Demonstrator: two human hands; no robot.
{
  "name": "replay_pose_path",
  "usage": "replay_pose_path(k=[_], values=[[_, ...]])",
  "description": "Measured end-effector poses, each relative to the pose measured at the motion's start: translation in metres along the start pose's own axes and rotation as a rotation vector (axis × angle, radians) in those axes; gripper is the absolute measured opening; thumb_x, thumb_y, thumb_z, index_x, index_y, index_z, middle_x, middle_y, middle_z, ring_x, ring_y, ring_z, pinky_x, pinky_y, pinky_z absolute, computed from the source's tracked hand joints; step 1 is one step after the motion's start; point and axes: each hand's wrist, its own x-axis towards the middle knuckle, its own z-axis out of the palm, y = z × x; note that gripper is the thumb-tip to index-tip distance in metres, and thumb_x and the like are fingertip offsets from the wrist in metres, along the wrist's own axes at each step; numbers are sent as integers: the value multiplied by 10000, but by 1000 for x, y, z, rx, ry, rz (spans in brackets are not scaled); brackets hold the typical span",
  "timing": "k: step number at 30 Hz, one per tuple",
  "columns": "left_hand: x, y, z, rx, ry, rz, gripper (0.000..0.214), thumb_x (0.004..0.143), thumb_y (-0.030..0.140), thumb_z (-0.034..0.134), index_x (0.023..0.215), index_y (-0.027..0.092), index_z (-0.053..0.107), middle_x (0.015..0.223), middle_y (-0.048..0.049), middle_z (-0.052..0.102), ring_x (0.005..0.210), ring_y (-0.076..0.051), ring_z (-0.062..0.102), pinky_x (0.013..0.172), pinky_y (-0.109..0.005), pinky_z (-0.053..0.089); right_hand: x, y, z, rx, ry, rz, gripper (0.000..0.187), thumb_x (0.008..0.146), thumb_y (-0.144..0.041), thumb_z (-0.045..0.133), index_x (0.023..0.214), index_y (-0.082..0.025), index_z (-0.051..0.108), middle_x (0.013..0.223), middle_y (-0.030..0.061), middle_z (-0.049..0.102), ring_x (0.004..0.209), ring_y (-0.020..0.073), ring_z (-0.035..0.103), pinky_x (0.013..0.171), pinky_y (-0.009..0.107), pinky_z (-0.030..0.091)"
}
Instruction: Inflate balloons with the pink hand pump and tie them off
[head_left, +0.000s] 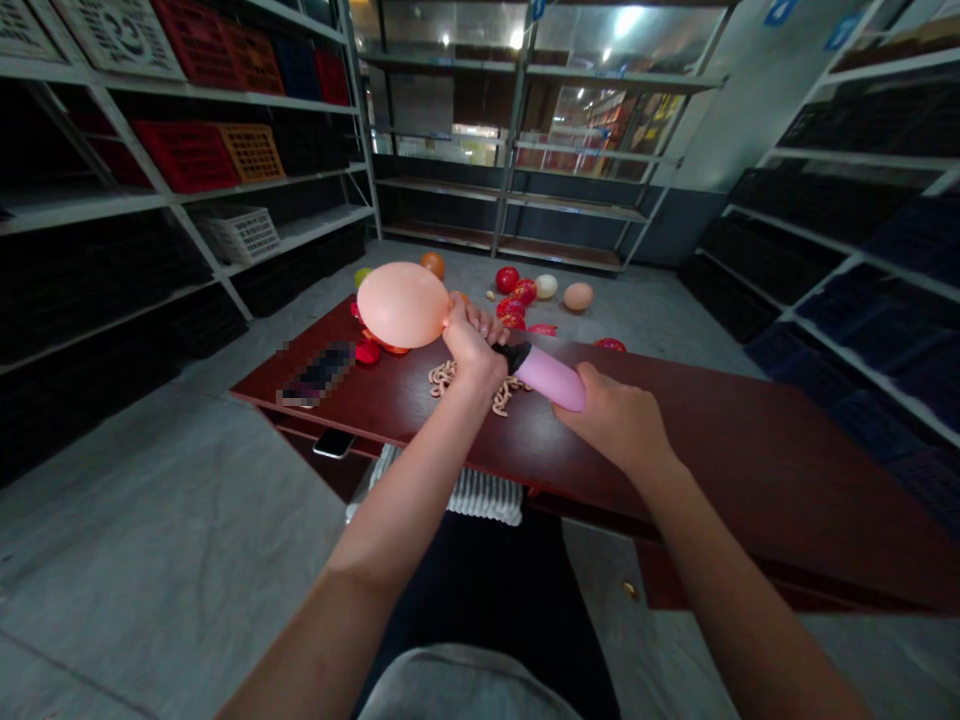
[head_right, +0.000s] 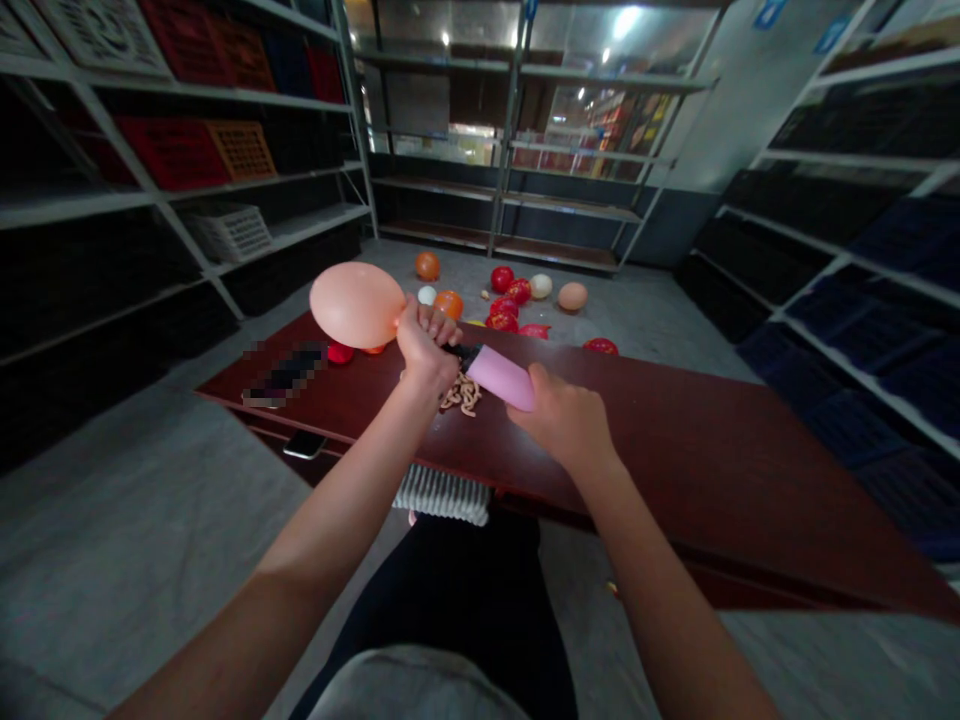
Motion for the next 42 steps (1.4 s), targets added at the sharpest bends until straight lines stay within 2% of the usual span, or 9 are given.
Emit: replay_pose_path(k=[4,10,16,21,25,28,34,39,42], values=[[6,-24,-14,-14,43,-81,534,988,348,489,550,189,230,402,81,213,308,-55,193,358,-218,155,-19,14,20,-38,-94,63,347,853,-519,552,1000,-206,574,874,81,738,729,252,702,545,284,354],[31,-42,-17,-7,94,-104,514,981,308,476,551,196,218,411,79,203,311,-63,189,359,-228,157,-33,56,46,-76,-141,106,402,852,-552,542,1034,-196,585,889,95,735,717,245,691,548,277,358],[67,-49,-16,65,76,-119,555,970,481,493,578,195,224,444,83,210,333,-56,209,371,-212,195,-36,98,62,-112,-115,127,431,841,-553,541,1075,-195,593,904,84,720,691,236,662,538,282,322],[86,-61,-9,88,34,-105,607,924,603,510,565,199,235,457,76,211,351,-59,201,381,-223,217,-25,118,65,-99,-40,170,412,826,-486,570,1123,-201,590,973,99,702,779,242,640,580,302,336],[91,-71,-5,95,14,-34,646,874,676,523,550,205,223,483,66,196,376,-65,191,400,-244,204,-3,118,75,-90,18,238,380,810,-418,622,1109,-185,599,985,128,691,835,249,613,639,332,335],[95,-74,-6,67,14,4,627,926,670,418,553,210,213,507,56,170,392,-82,172,420,-264,189,19,115,85,-95,23,304,372,799,-384,634,1091,-155,615,980,161,682,855,259,598,677,355,331],[105,-68,-12,94,97,67,576,983,610,352,598,205,209,537,43,168,420,-92,195,453,-257,208,61,109,100,-35,37,289,367,812,-344,595,1107,-127,613,1039,182,676,904,260,584,741,368,347],[104,-57,-13,93,92,193,540,1018,541,329,623,211,166,546,47,130,419,-88,168,448,-264,191,82,82,112,56,2,266,386,813,-310,590,1131,-92,584,1078,201,653,959,270,580,784,381,367],[95,-58,-14,147,93,209,541,1016,547,332,621,215,168,537,49,127,411,-85,164,434,-259,201,87,59,117,112,3,218,373,812,-332,596,1101,-96,583,1026,180,655,936,271,591,790,385,380]])
